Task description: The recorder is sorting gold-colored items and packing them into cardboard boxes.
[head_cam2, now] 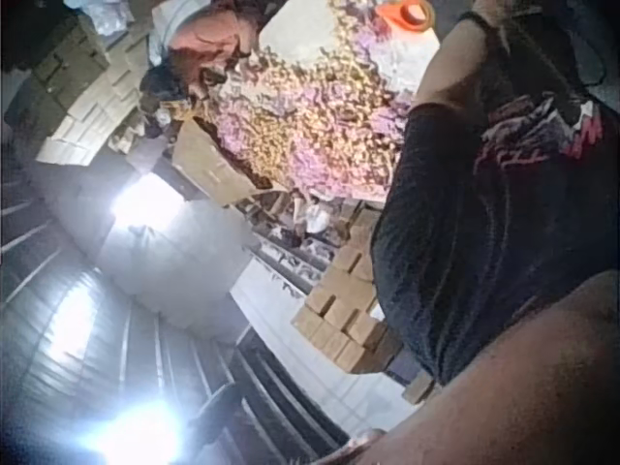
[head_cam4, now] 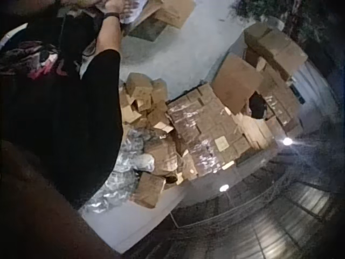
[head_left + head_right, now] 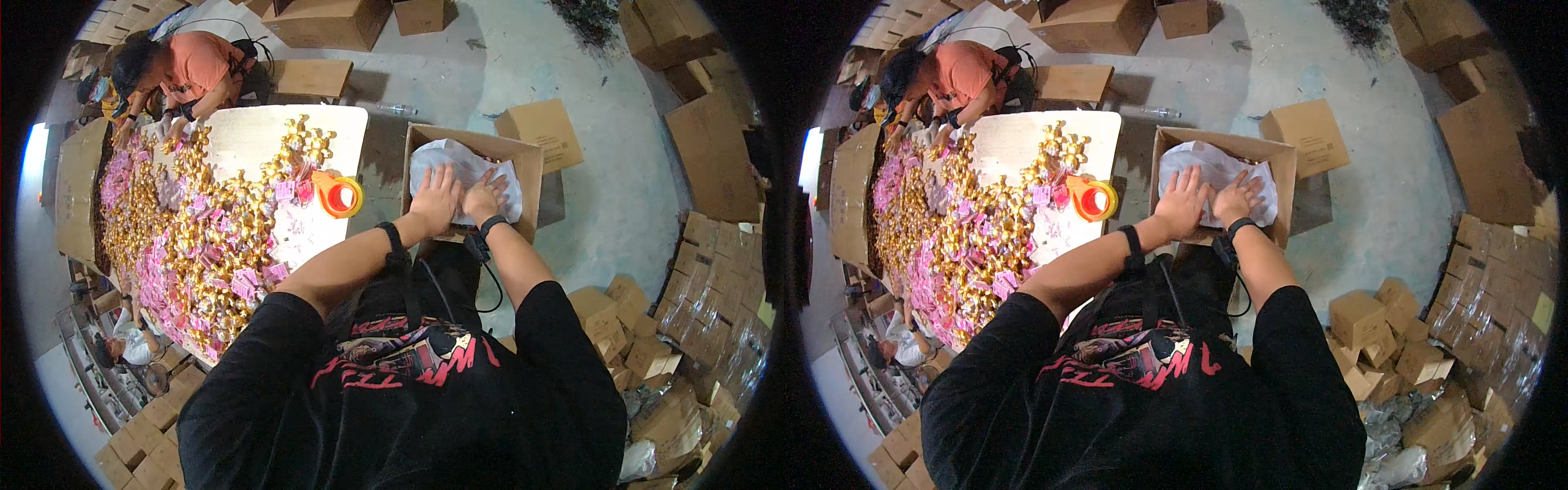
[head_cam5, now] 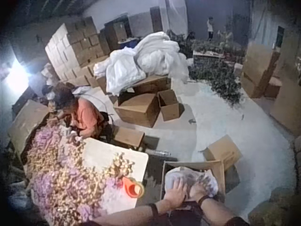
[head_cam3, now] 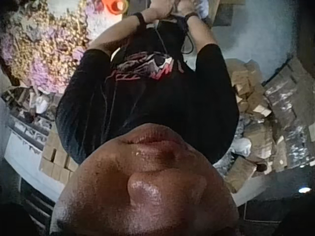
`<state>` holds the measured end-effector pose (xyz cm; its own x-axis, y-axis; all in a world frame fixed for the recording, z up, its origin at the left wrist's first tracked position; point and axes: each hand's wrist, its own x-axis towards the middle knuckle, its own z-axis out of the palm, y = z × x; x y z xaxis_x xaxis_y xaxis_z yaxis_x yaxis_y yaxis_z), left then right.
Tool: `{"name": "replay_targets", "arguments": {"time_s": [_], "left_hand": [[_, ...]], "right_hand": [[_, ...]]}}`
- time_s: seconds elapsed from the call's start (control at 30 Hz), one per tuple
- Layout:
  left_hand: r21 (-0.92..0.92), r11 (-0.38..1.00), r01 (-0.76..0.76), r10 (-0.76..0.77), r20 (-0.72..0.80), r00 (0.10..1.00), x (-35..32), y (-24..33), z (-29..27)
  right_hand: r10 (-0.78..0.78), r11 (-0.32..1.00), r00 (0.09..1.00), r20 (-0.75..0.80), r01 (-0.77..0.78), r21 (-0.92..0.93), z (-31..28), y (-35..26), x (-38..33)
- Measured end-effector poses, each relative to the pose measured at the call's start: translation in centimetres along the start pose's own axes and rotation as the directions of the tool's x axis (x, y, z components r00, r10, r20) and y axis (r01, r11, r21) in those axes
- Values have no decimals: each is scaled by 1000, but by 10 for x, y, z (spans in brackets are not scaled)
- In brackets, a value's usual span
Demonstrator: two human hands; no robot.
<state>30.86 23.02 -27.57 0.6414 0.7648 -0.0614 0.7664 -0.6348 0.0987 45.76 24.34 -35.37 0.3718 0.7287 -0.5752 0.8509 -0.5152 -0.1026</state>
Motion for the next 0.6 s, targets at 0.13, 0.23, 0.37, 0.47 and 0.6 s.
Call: {"name": "replay_targets", "arguments": {"time_s": [0.13,0.23,0.37,0.47,0.6], "left_hand": [[-67,979,190,-128,523,843,10,3,18],[-131,941,313,-123,728,675,5,-6,50],[-153,913,378,-132,765,630,6,-5,47],[-201,890,410,-133,745,654,-7,-18,69],[-160,957,241,-46,738,673,-16,-22,78]], "right_hand": [[-1,996,993,121,12,-87,7,6,8],[4,997,991,135,7,-79,12,3,16],[67,995,968,241,-48,-82,20,26,30],[59,994,947,314,-25,-110,24,21,35],[75,995,927,369,-44,-91,23,18,41]]}}
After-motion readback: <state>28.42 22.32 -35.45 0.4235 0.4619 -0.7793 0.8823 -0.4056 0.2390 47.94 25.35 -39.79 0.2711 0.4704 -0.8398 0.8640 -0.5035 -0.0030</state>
